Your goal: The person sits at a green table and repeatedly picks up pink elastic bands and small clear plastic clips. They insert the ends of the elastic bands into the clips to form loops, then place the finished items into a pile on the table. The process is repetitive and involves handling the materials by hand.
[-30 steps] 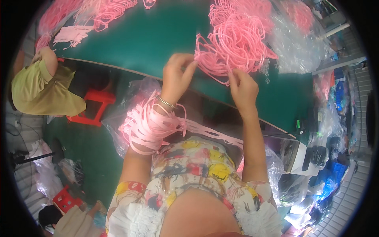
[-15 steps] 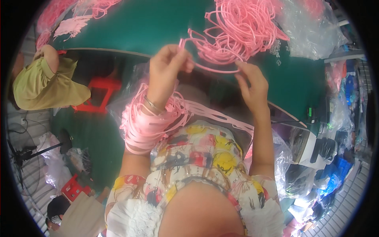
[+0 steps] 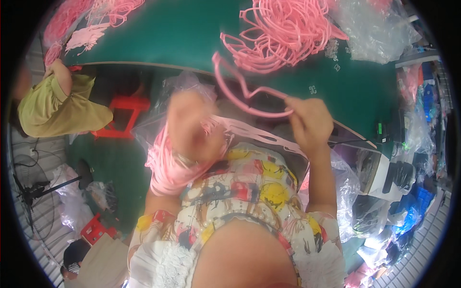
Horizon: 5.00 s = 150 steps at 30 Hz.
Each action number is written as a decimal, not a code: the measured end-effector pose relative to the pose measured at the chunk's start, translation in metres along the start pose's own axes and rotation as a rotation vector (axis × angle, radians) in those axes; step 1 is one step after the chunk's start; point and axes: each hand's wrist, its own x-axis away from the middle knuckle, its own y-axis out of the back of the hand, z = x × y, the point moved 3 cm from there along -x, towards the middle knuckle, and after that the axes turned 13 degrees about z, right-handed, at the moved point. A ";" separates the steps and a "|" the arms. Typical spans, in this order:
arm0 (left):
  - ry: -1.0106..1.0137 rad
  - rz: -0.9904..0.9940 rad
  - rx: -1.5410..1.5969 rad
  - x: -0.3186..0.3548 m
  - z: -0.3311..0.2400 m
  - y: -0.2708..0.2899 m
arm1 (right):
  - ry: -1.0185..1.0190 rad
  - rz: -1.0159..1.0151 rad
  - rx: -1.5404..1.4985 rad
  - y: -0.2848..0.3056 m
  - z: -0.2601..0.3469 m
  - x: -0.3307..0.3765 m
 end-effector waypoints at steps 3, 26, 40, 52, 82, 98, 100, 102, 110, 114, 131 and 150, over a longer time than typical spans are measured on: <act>-0.173 0.357 0.035 0.000 -0.031 -0.017 | -0.052 0.253 -0.169 -0.010 0.015 0.014; -0.009 0.947 0.345 0.028 -0.035 -0.069 | -0.901 0.389 -0.205 -0.007 -0.057 0.187; 0.634 0.878 1.223 0.055 -0.023 -0.076 | -0.208 0.457 -1.209 0.017 -0.010 0.102; 0.855 0.702 1.411 0.060 -0.015 -0.053 | -0.991 0.379 -1.419 -0.033 0.015 0.073; 0.845 0.826 1.038 0.053 -0.004 -0.059 | -0.054 0.194 -0.159 -0.039 0.036 0.032; 1.178 0.728 1.462 0.067 0.018 -0.030 | -0.533 0.656 -1.713 -0.090 -0.017 0.058; 1.194 0.713 1.468 0.067 0.017 -0.031 | -0.564 0.670 -1.719 -0.084 -0.016 0.057; 1.192 0.755 1.420 0.066 0.016 -0.031 | -0.594 0.666 -1.724 -0.077 -0.014 0.053; 1.196 0.795 1.373 0.061 0.010 -0.035 | -0.414 0.645 -1.417 -0.066 -0.017 0.045; 1.196 0.862 1.371 0.060 0.009 -0.034 | -0.425 0.636 -1.257 -0.063 -0.021 0.046; 1.151 0.948 1.107 0.054 0.008 -0.038 | -0.477 0.613 -1.429 -0.048 -0.024 0.049; 1.101 0.914 1.170 0.067 0.008 -0.043 | -0.538 0.547 -1.418 -0.047 -0.027 0.053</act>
